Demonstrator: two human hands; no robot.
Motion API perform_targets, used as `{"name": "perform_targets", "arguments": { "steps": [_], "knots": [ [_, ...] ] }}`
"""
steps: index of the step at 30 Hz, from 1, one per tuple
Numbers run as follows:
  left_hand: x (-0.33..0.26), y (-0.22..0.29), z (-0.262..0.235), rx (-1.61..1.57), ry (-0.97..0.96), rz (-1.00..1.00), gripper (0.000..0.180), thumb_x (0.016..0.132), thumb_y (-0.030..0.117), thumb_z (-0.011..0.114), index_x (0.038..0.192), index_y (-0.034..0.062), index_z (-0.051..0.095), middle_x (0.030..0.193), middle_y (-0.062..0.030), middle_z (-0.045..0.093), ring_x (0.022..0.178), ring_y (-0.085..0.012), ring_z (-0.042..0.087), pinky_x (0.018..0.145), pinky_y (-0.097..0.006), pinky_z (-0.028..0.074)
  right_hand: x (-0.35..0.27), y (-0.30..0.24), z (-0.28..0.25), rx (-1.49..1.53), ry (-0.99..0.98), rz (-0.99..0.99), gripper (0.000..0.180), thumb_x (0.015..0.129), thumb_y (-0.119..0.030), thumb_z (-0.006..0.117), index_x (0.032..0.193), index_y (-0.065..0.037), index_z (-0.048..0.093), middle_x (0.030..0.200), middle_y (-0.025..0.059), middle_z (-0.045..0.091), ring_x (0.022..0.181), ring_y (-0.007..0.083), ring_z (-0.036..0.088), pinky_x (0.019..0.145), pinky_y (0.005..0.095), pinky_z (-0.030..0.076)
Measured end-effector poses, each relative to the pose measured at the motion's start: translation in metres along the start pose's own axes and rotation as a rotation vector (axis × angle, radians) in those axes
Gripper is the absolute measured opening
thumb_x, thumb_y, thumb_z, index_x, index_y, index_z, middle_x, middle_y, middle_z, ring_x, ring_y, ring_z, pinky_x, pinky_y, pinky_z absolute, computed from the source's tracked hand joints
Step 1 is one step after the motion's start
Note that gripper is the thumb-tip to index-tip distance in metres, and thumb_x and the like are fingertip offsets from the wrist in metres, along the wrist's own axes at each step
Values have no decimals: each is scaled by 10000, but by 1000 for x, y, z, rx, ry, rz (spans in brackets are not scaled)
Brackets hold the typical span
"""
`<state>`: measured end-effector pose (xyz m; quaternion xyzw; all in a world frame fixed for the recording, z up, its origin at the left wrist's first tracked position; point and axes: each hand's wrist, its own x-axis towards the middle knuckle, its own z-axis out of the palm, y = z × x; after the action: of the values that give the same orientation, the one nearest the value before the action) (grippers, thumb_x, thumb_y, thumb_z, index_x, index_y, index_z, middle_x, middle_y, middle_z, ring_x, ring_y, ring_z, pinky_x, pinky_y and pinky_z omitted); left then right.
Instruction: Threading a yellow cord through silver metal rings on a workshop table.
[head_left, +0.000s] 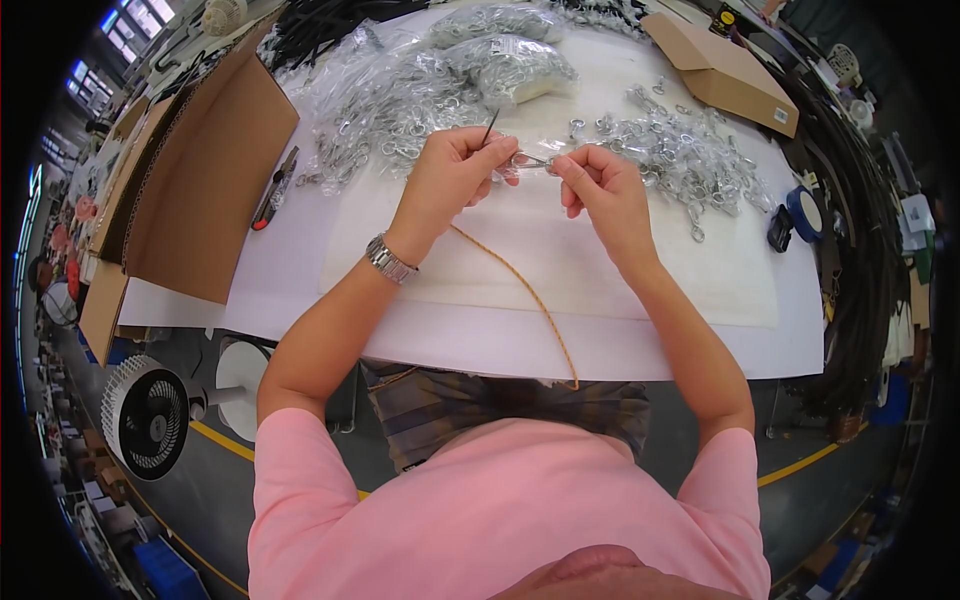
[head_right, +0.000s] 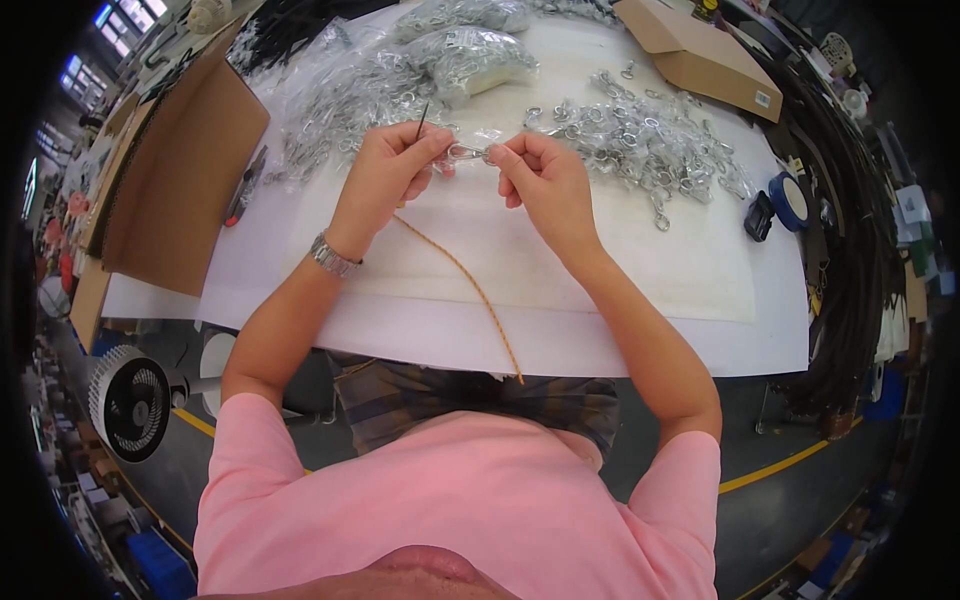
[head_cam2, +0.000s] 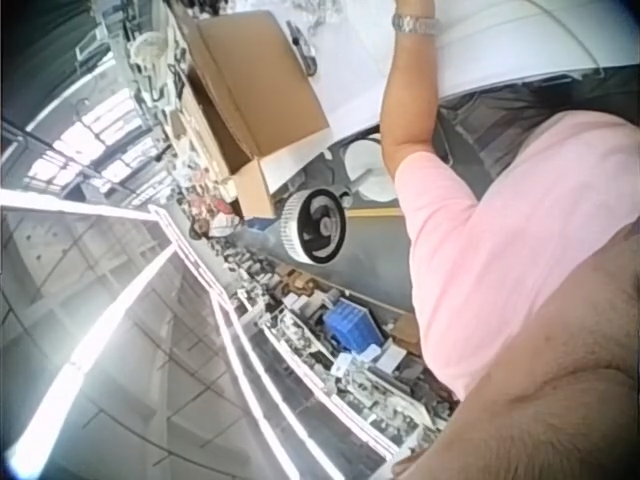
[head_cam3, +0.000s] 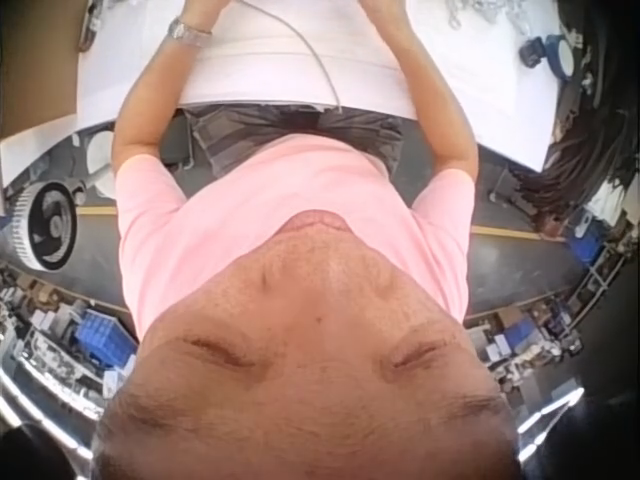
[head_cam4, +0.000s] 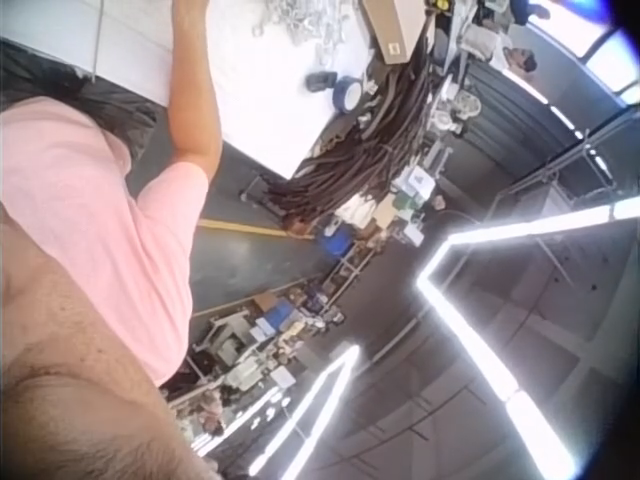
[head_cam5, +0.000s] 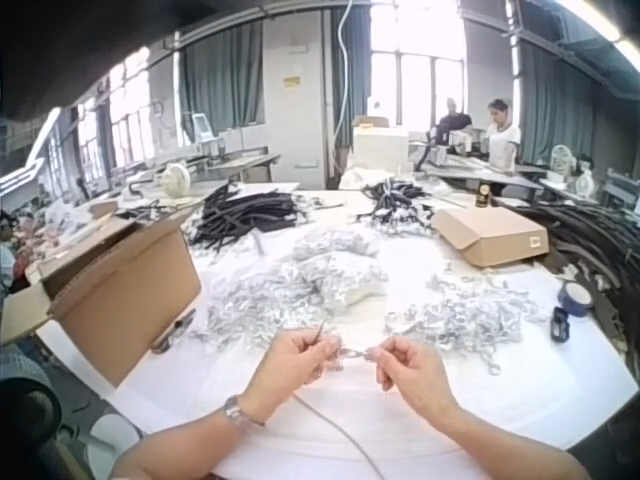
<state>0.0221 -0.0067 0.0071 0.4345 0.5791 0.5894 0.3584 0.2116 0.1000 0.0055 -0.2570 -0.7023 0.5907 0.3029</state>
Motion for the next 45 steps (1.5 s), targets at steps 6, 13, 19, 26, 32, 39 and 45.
{"name": "perform_targets", "arguments": {
  "steps": [6, 13, 19, 26, 32, 39, 45],
  "knots": [
    [3, -6, -3, -204, -200, -114, 243, 1000, 250, 698, 1041, 10, 703, 864, -95, 746, 447, -7, 383, 387, -194, 245, -2, -4, -4, -286, 73, -135, 254, 1014, -197, 653, 834, -18, 670, 588, 6, 578, 524, 66, 521, 514, 290, 414],
    [-1, -1, 6, -243, -359, -192, 268, 1010, 224, 680, 1091, -31, 694, 888, -105, 726, 448, 4, 369, 391, -175, 243, 0, -20, -13, -448, 39, -413, 267, 1008, -204, 665, 822, -13, 665, 592, -6, 566, 523, 65, 479, 502, 284, 372],
    [-2, -2, 7, -250, -390, -162, 287, 1010, 213, 675, 1116, -52, 703, 875, -89, 715, 450, 5, 370, 398, -173, 248, 9, -23, -26, -105, 45, -163, 283, 992, -279, 713, 860, -29, 688, 646, -45, 544, 566, 63, 472, 519, 245, 354],
    [-5, -3, 8, -254, -256, -110, 253, 1005, 212, 681, 1085, -28, 695, 873, -79, 727, 457, 7, 375, 401, -182, 234, 1, -3, 3, 288, -9, 120, 335, 1030, -340, 643, 1114, -31, 743, 916, 27, 699, 900, 123, 671, 763, 270, 544],
    [-6, -3, 10, -229, -297, -102, 226, 1000, 212, 689, 1063, -5, 689, 869, -72, 731, 471, 3, 377, 403, -188, 234, 2, 2, 3, 340, 25, 51, 350, 1051, -309, 589, 1173, -15, 735, 1087, 83, 746, 994, 156, 698, 866, 309, 565],
    [-8, -1, 12, -215, -289, -117, 204, 994, 202, 693, 1062, 10, 692, 843, -55, 728, 465, 2, 373, 404, -193, 233, -3, 0, 4, 591, -37, 107, 377, 1057, -256, 544, 1255, 47, 649, 1152, 149, 745, 1068, 209, 716, 990, 354, 550],
    [-11, 3, 16, -150, -295, -101, 208, 984, 191, 702, 1077, 6, 701, 800, -42, 717, 465, 6, 374, 412, -184, 236, -5, -3, 12, 625, 1, 91, 382, 1063, -255, 533, 1286, 42, 624, 1180, 160, 735, 1003, 211, 721, 942, 343, 543]
  ]
}}
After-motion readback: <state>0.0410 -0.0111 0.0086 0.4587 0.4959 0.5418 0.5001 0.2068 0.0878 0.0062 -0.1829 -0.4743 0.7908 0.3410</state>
